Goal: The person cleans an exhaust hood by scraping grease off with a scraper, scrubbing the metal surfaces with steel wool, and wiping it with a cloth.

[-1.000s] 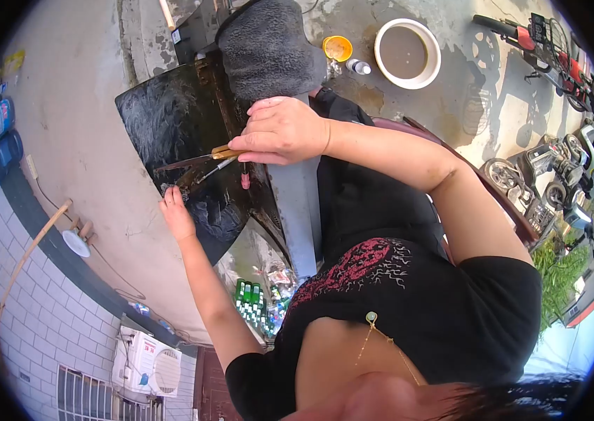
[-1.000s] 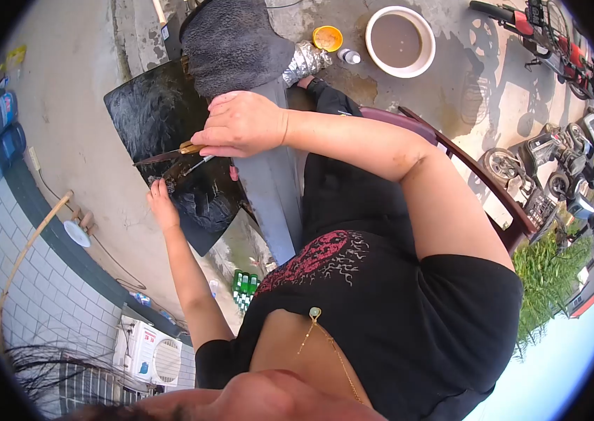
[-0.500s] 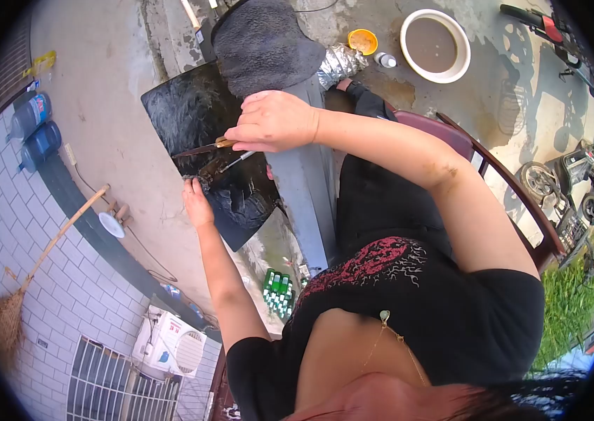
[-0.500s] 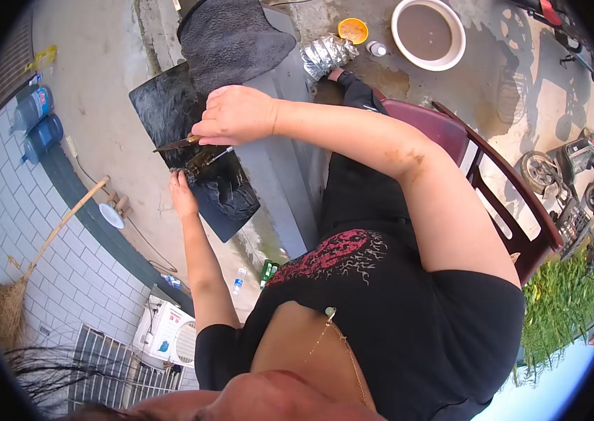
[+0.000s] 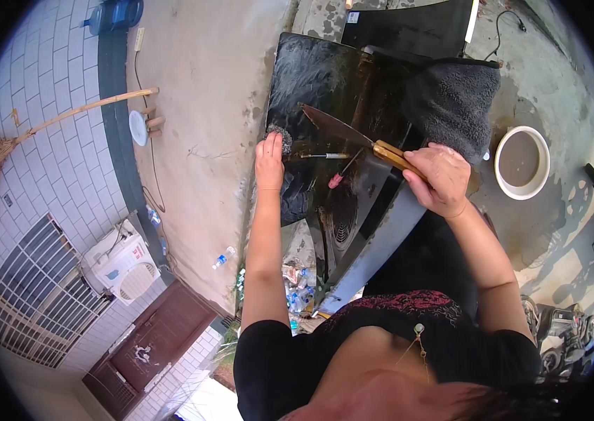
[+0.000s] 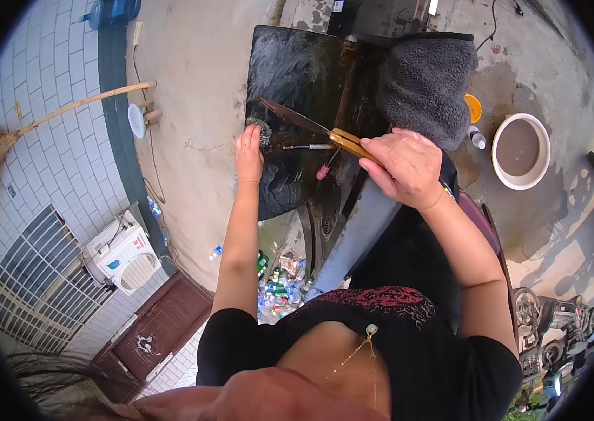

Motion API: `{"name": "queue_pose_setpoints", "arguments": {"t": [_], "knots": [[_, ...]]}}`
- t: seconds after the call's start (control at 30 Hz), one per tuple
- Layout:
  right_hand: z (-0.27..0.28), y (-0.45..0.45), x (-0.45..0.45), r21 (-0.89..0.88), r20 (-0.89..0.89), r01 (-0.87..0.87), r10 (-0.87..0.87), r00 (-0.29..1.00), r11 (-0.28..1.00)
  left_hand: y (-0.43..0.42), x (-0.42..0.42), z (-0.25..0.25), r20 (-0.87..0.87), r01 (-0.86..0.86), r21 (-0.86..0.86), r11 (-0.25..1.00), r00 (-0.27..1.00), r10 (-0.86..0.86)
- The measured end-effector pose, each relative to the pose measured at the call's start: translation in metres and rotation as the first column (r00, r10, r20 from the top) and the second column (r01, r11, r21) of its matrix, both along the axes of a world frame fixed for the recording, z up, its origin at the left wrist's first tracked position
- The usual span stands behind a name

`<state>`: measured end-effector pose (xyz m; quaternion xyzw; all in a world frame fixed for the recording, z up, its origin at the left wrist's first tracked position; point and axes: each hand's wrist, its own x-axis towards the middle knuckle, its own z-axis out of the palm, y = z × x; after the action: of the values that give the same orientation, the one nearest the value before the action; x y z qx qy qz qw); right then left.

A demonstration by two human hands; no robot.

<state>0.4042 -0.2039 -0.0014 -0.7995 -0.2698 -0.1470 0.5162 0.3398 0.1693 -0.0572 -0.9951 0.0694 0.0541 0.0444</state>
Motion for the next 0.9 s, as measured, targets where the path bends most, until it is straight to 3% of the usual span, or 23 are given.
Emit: {"name": "queue_pose_setpoints", "arguments": {"t": [0.07, 0.13, 0.2, 0.3, 0.53, 0.7, 0.83, 0.9], "knots": [[0.001, 0.001, 0.0, -0.01, -0.007, 0.009, -0.009, 1.0, 1.0, 0.028, -0.077, -0.005, -0.084, -0.053, 0.063, 0.997, 0.995, 0.058], [0.003, 0.001, 0.0, -0.017, -0.02, 0.011, -0.012, 1.0, 1.0, 0.036, -0.094, 0.005, -0.115, -0.061, 0.075, 0.995, 0.991, 0.069], [0.003, 0.001, 0.002, -0.029, -0.021, 0.002, -0.003, 1.0, 1.0, 0.043, -0.085, 0.005, -0.086, -0.04, 0.024, 0.999, 0.995, 0.042], [0.001, 0.002, 0.003, -0.028, -0.018, -0.013, 0.012, 1.0, 1.0, 0.016, 0.004, 0.009, -0.014, 0.021, -0.024, 1.0, 1.0, -0.021], [0.004, 0.0, 0.004, -0.07, -0.037, -0.053, 0.05, 0.998, 0.996, 0.041, -0.056, 0.013, -0.131, 0.061, 0.112, 0.992, 0.99, -0.046], [0.007, -0.001, 0.007, -0.108, -0.038, -0.082, 0.078, 0.996, 0.991, -0.003, 0.057, -0.008, -0.061, 0.175, 0.123, 0.977, 0.984, -0.169], [0.001, -0.002, 0.005, -0.064, -0.055, -0.1, 0.096, 0.994, 0.993, 0.016, -0.009, -0.009, -0.098, 0.09, 0.149, 0.985, 0.992, -0.075], [0.001, -0.002, 0.006, -0.074, -0.062, -0.092, 0.088, 0.994, 0.993, 0.022, 0.003, -0.008, -0.117, 0.151, 0.166, 0.975, 0.984, -0.133]]}}
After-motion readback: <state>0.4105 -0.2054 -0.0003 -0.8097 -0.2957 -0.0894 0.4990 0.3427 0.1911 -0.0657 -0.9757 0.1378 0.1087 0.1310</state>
